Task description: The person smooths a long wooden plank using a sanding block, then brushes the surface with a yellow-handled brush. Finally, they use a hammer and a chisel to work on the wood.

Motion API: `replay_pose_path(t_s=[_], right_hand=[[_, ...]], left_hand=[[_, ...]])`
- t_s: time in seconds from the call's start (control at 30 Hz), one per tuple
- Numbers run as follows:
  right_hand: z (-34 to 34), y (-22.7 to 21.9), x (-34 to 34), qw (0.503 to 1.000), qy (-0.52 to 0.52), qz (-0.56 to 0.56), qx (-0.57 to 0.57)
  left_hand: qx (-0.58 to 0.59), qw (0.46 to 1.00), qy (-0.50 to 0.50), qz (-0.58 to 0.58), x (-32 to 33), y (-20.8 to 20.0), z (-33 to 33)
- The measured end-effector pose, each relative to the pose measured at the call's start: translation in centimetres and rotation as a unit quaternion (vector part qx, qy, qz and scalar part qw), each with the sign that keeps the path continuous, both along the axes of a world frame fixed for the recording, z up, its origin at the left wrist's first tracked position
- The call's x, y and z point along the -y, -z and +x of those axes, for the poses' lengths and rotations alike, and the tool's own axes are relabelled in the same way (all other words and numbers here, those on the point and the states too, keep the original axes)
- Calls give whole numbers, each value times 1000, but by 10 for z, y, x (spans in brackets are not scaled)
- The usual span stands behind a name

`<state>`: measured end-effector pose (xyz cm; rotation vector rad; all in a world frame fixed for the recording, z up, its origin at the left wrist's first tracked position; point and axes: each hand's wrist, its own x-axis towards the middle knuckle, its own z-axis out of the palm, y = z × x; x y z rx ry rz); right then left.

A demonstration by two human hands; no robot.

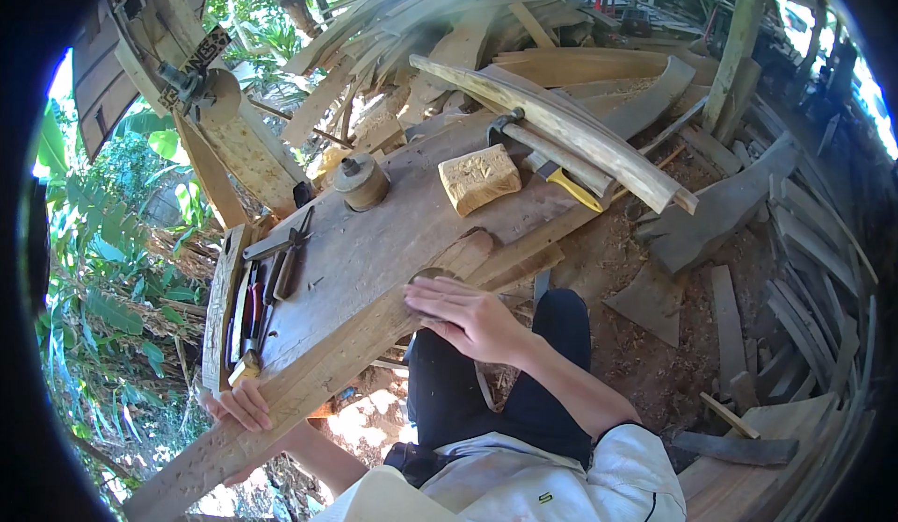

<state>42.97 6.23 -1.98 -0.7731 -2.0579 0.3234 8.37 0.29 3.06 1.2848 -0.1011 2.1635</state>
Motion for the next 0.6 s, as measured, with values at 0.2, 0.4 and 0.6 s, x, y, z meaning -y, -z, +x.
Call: replay_pose_path(t_s=[0.2,0.4,0.6], right_hand=[[27,17,-1,988,129,39,68],[48,8,41,980,163,111,-4],[87,-15,91,971,206,119,-18]], left_hand=[[55,991,122,17,-1,-39,14],[142,974,175,0,-19,-58,5],[200,947,247,-33,-41,-47,9]])
